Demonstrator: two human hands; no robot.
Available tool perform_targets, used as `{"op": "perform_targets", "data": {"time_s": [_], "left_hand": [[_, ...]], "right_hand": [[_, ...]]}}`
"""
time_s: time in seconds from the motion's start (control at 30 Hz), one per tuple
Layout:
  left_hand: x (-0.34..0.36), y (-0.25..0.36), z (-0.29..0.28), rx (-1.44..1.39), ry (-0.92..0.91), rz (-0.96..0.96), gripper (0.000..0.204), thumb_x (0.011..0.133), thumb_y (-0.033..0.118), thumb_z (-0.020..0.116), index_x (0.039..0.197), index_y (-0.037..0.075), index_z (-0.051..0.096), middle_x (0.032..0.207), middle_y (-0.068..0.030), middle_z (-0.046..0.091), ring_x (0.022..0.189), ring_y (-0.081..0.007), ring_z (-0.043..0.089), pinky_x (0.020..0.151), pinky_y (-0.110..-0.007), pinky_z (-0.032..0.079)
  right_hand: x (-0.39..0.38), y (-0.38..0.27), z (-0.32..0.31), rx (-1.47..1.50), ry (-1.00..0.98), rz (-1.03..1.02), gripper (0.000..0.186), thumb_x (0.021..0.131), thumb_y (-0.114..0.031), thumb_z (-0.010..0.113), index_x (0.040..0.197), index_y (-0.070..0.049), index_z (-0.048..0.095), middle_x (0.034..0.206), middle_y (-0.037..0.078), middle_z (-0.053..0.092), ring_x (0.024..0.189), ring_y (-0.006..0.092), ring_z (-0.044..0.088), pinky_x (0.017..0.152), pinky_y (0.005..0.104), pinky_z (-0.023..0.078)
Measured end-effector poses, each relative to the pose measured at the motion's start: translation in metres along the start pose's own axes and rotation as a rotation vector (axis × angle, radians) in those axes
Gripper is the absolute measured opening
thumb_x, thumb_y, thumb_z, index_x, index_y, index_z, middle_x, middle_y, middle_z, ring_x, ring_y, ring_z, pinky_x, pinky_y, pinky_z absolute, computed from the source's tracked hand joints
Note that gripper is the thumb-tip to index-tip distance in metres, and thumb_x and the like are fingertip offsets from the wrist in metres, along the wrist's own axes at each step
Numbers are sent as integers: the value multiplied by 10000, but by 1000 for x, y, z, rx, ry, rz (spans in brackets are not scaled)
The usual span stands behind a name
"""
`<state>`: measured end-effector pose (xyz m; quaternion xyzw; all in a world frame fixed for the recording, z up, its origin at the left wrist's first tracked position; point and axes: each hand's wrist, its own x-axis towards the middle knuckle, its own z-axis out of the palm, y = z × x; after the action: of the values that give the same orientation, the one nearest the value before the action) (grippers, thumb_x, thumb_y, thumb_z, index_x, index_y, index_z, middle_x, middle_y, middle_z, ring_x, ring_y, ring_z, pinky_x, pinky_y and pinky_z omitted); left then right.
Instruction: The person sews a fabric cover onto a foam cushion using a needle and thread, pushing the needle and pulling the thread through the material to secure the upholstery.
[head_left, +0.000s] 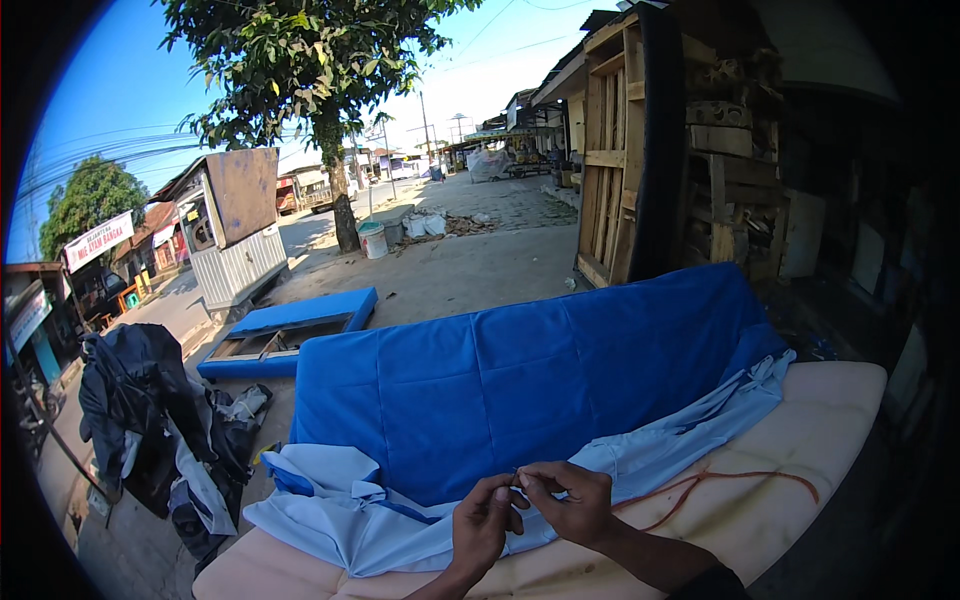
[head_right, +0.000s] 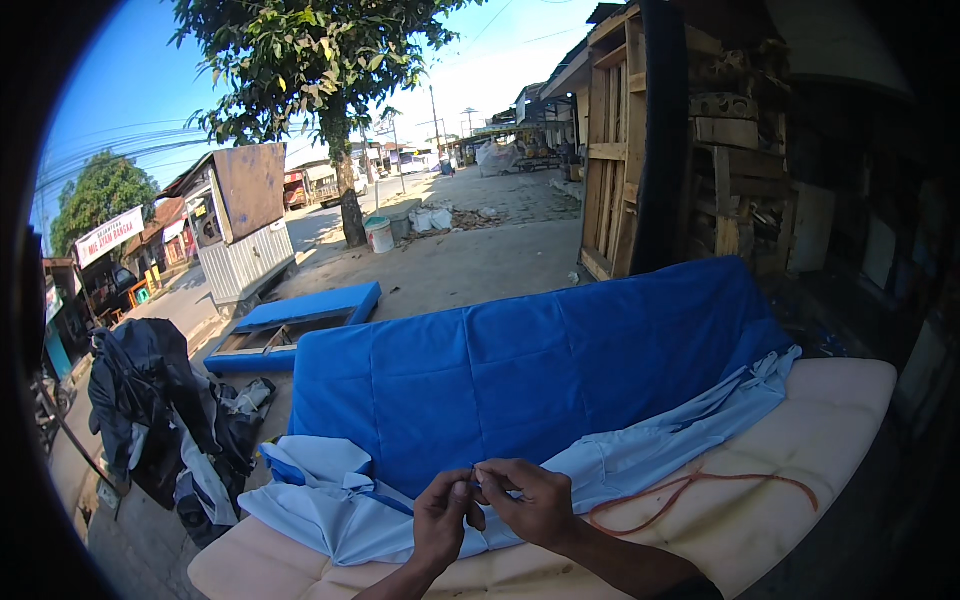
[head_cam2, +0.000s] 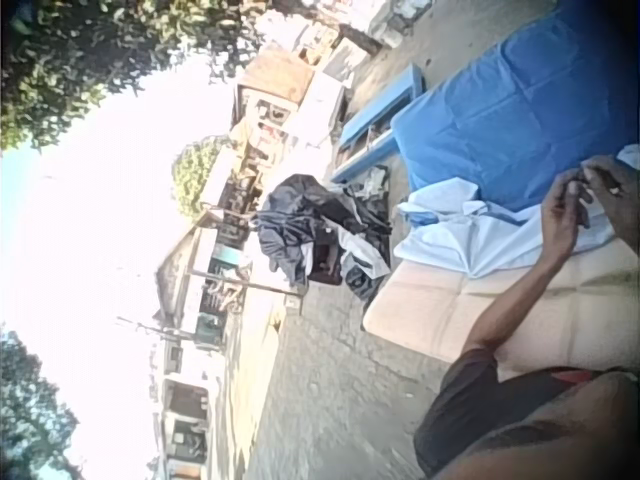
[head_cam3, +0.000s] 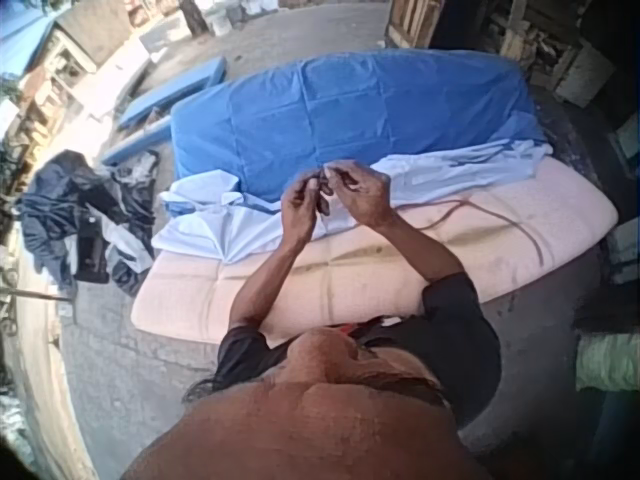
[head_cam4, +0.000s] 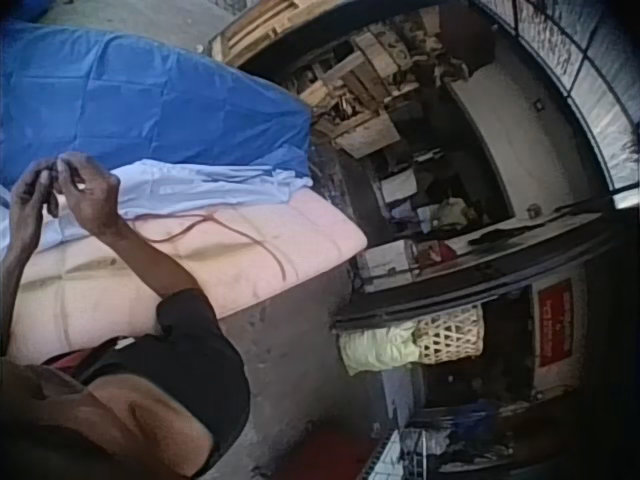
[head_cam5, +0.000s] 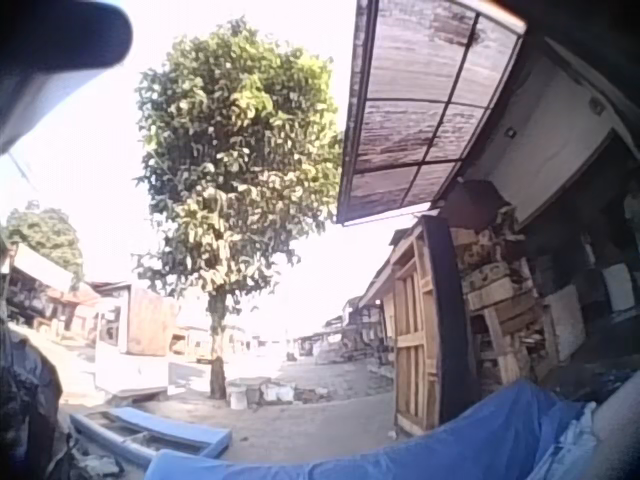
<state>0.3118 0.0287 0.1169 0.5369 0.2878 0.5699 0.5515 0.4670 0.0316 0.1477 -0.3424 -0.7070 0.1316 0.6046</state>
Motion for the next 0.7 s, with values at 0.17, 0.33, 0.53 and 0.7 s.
{"op": "perform_targets", "data": {"time_s": [0.17,0.33,0.53,0.7], "left_hand": [[1,-2,1,24,9,-2,291,1063,231,501,1206,-3,597,883,-89,671,608,-94,596,554,-231,476],[3,-4,-1,41,23,18,290,1060,239,508,1192,-2,601,874,-90,675,600,-93,598,547,-228,482],[2,-7,-1,79,34,23,272,1061,216,505,1199,3,603,878,-77,664,605,-85,587,556,-224,470],[4,-13,-4,186,86,44,187,1019,99,557,1174,25,632,862,-88,678,609,-109,613,568,-248,490]], "right_hand": [[0,1,1,20,-8,70,159,899,-46,718,1047,6,697,916,125,749,821,169,750,691,271,601],[-1,4,2,100,-37,170,149,935,-53,687,1067,15,709,939,123,755,856,142,731,728,252,593],[-3,11,4,220,-31,254,191,927,-87,709,1085,20,714,911,103,755,808,91,693,694,227,553],[-1,11,4,343,-72,384,180,941,-92,695,1072,30,709,949,94,743,866,103,685,758,235,552]]}}
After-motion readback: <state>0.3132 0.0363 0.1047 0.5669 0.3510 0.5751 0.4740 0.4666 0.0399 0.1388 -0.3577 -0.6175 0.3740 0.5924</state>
